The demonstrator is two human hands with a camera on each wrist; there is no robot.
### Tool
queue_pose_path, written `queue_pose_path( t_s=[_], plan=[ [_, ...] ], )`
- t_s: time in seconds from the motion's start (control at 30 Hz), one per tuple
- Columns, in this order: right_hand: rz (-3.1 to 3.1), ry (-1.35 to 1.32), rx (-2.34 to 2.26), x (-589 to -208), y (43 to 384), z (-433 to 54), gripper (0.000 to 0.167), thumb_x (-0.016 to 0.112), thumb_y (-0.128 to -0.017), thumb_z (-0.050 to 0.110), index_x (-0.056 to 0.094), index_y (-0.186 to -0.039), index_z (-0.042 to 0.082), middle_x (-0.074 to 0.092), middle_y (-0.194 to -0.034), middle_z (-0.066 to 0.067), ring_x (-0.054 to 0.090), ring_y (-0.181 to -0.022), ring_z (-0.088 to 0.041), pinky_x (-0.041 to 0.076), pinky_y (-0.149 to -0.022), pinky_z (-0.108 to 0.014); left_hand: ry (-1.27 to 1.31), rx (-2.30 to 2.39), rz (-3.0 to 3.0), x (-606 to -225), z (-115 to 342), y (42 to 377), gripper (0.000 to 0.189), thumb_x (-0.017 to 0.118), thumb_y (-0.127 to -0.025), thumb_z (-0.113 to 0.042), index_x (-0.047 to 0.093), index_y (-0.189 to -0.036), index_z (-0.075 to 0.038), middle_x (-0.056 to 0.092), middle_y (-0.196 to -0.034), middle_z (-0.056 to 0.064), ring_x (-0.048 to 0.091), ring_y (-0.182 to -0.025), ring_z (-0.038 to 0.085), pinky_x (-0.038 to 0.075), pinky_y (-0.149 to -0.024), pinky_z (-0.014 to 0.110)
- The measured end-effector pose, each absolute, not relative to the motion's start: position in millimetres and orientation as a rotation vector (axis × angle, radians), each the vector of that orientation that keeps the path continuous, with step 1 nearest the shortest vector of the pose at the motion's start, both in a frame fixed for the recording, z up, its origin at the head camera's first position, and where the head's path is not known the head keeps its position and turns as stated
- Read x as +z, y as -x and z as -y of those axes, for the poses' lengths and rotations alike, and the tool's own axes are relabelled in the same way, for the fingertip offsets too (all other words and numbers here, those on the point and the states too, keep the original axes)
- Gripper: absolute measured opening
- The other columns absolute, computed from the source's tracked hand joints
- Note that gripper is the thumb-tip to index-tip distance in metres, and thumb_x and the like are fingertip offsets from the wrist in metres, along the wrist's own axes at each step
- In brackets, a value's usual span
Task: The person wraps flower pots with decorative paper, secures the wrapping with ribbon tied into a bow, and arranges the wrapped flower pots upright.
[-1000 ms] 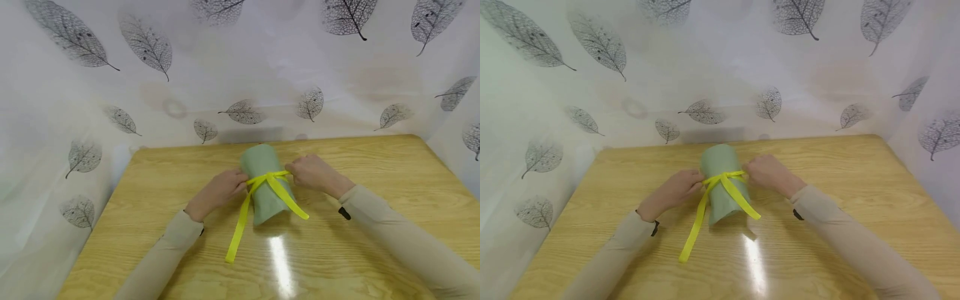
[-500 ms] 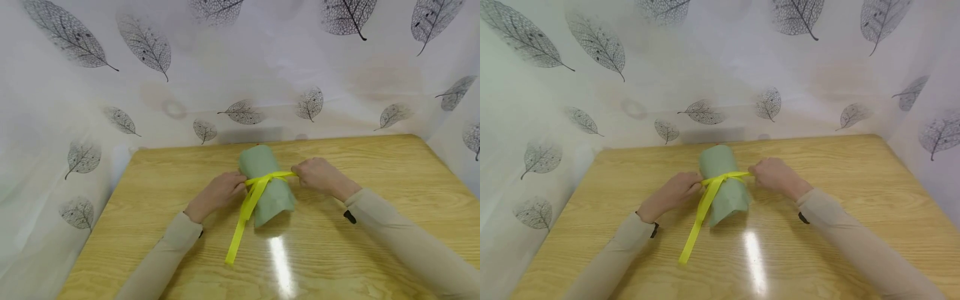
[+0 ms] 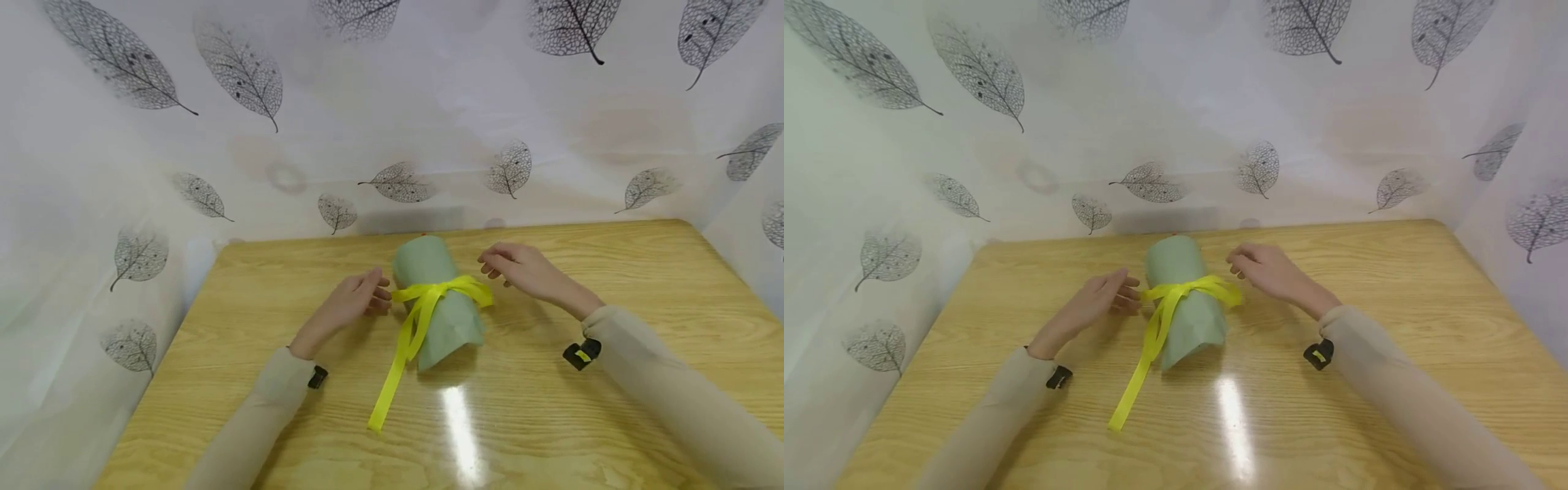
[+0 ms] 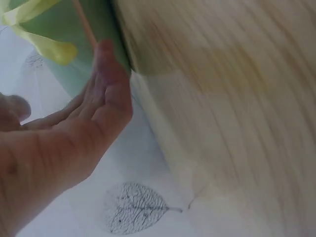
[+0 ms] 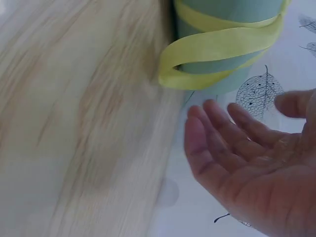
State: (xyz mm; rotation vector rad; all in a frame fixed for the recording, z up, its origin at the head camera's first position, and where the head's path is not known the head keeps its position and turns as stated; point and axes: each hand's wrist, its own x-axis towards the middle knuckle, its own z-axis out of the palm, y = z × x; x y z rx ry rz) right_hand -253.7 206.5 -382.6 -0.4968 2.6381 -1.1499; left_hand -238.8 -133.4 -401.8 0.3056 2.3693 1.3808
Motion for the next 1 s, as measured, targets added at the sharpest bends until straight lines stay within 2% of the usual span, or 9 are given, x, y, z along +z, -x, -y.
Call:
queue_pose_path(
  t_s=[0.13, 0.23, 0.3, 0.43, 0.53, 0.67, 0.77, 0.9, 1.0],
  plan=[
    [-2.437, 0.404, -1.205, -380.8, 252.0, -198.9, 0.061, 0.04, -0.109, 0.049, 0.056, -0.141, 0.0, 0.066, -0.13, -0.022, 0.067, -0.112, -0.031, 0.061, -0.085, -0.041, -0.194, 1.477, -2.093, -404.1, 125.5, 237.5, 0.071, 0.032, -0.11, -0.055, 0.06, -0.134, 0.006, 0.072, -0.122, 0.023, 0.074, -0.1, 0.027, 0.062, -0.083, 0.036],
    [-2.321, 0.358, -1.156, -380.1, 249.7, -193.7, 0.072, 0.04, -0.106, 0.057, 0.051, -0.146, -0.002, 0.066, -0.131, -0.021, 0.068, -0.106, -0.026, 0.061, -0.082, -0.038, -0.147, 1.465, -1.989, -407.2, 115.2, 233.7, 0.071, 0.037, -0.109, -0.054, 0.058, -0.136, 0.007, 0.07, -0.126, 0.023, 0.074, -0.102, 0.024, 0.062, -0.085, 0.034],
    [-2.249, 0.333, -1.114, -379.9, 247.7, -191.1, 0.076, 0.043, -0.104, 0.06, 0.05, -0.148, -0.002, 0.069, -0.125, -0.017, 0.068, -0.098, -0.022, 0.06, -0.076, -0.035, -0.135, 1.449, -1.955, -408.5, 108.9, 230.7, 0.07, 0.04, -0.108, -0.054, 0.056, -0.138, 0.008, 0.069, -0.129, 0.022, 0.073, -0.106, 0.024, 0.061, -0.088, 0.035],
    [-2.153, 0.3, -1.052, -381.4, 242.8, -186.0, 0.072, 0.05, -0.1, 0.063, 0.06, -0.137, 0.002, 0.068, -0.095, -0.005, 0.061, -0.075, -0.014, 0.053, -0.065, -0.03, -0.157, 1.421, -1.911, -408.4, 99.5, 226.9, 0.066, 0.044, -0.108, -0.051, 0.058, -0.136, 0.006, 0.069, -0.129, 0.021, 0.07, -0.115, 0.025, 0.059, -0.097, 0.04],
    [-2.12, 0.28, -1.068, -383.4, 240.3, -182.8, 0.067, 0.053, -0.099, 0.063, 0.065, -0.127, 0.004, 0.064, -0.086, -0.002, 0.056, -0.07, -0.013, 0.049, -0.062, -0.028, -0.16, 1.417, -1.912, -408.9, 94.7, 225.4, 0.06, 0.047, -0.108, -0.048, 0.061, -0.133, 0.005, 0.07, -0.128, 0.017, 0.069, -0.117, 0.023, 0.057, -0.1, 0.039],
    [-2.091, 0.273, -1.123, -385.8, 238.8, -183.0, 0.068, 0.055, -0.099, 0.06, 0.06, -0.137, 0.004, 0.07, -0.105, -0.008, 0.063, -0.085, -0.017, 0.053, -0.07, -0.031, -0.159, 1.459, -1.965, -409.5, 89.1, 225.1, 0.051, 0.054, -0.106, -0.043, 0.064, -0.123, 0.004, 0.071, -0.106, 0.005, 0.068, -0.099, 0.013, 0.059, -0.086, 0.029],
    [-2.123, 0.322, -1.151, -387.7, 237.7, -184.6, 0.077, 0.058, -0.099, 0.056, 0.044, -0.151, 0.002, 0.064, -0.134, -0.015, 0.064, -0.113, -0.026, 0.057, -0.089, -0.039, -0.203, 1.506, -2.046, -406.9, 86.2, 226.8, 0.04, 0.064, -0.101, -0.039, 0.066, -0.114, -0.001, 0.063, -0.092, 0.0, 0.06, -0.085, 0.011, 0.053, -0.074, 0.024],
    [-2.201, 0.453, -1.281, -392.3, 237.1, -185.9, 0.086, 0.07, -0.096, 0.041, 0.027, -0.16, 0.003, 0.044, -0.158, -0.019, 0.046, -0.144, -0.039, 0.045, -0.113, -0.053, -0.395, 1.532, -2.212, -397.9, 85.4, 231.7, 0.041, 0.079, -0.091, -0.031, 0.066, -0.124, -0.011, 0.069, -0.109, -0.001, 0.066, -0.099, 0.014, 0.058, -0.083, 0.028],
    [-2.265, 0.539, -1.374, -396.7, 238.3, -187.3, 0.088, 0.078, -0.091, 0.03, 0.028, -0.16, 0.008, 0.045, -0.158, -0.017, 0.045, -0.145, -0.04, 0.043, -0.115, -0.055, -0.564, 1.509, -2.312, -392.2, 85.0, 236.1, 0.055, 0.085, -0.086, -0.027, 0.062, -0.134, -0.016, 0.068, -0.125, 0.002, 0.068, -0.112, 0.02, 0.059, -0.093, 0.034]
  ],
)
